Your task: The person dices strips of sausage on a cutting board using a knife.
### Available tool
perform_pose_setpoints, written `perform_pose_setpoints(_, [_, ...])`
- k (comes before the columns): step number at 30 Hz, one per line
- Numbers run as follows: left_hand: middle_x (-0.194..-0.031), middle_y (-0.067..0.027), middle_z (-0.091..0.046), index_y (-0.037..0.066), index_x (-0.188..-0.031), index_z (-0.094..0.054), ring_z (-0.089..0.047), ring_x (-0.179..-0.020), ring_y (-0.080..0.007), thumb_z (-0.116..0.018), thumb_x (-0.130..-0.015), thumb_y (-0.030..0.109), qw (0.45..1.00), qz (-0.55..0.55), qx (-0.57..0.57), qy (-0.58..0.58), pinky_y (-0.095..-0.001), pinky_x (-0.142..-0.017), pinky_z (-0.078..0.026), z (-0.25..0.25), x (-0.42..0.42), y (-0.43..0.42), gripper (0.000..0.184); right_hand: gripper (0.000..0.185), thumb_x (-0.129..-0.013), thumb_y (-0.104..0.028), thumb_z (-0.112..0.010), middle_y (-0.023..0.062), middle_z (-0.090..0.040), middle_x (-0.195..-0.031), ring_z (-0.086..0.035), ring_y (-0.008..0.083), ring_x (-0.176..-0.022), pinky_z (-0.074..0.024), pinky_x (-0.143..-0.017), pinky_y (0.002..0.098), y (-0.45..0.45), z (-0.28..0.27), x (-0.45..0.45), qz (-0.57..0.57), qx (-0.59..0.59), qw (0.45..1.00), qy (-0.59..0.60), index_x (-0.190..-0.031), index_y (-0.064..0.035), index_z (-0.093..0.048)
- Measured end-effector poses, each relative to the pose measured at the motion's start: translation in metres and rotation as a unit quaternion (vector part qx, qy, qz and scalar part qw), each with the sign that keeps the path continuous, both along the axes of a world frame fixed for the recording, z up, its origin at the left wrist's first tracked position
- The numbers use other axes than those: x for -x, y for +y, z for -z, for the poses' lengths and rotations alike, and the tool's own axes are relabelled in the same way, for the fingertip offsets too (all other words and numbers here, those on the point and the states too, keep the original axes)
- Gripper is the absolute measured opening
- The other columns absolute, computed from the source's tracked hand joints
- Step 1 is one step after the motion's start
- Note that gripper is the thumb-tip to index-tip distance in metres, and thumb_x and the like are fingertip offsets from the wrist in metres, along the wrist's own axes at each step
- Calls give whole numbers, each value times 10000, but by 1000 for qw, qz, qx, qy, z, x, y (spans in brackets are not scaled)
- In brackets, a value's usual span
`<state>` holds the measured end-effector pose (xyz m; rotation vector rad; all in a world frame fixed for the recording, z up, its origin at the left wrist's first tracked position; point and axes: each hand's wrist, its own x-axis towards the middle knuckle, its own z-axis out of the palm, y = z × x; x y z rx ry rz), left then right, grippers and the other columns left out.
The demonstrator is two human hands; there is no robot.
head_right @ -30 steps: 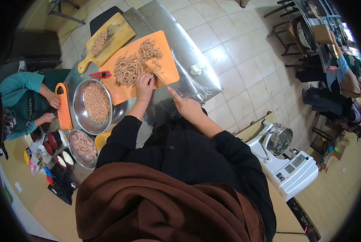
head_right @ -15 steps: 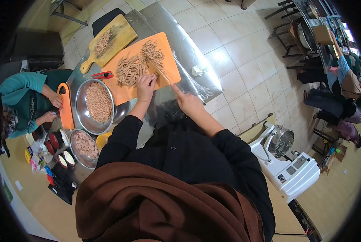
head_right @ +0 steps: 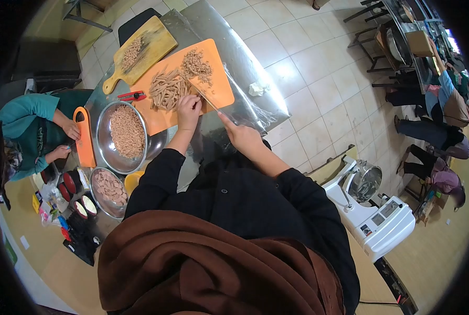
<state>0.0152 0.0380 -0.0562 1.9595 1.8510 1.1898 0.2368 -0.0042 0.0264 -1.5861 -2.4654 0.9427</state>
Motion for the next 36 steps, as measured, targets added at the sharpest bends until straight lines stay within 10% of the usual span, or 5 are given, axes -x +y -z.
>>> perform_pose_setpoints(36, [-927,-114,-675,12,-844,-683,-610,-951,-313,-704,-766,66,1000,10,27,-6,-408,-868,-480,2,6,-3,97,573,-969,-259,-502,190,-609,-615,-625,376,-542,-513,-503,484,2,11,15,-1,-17,1000,4,-1502,-303,-296])
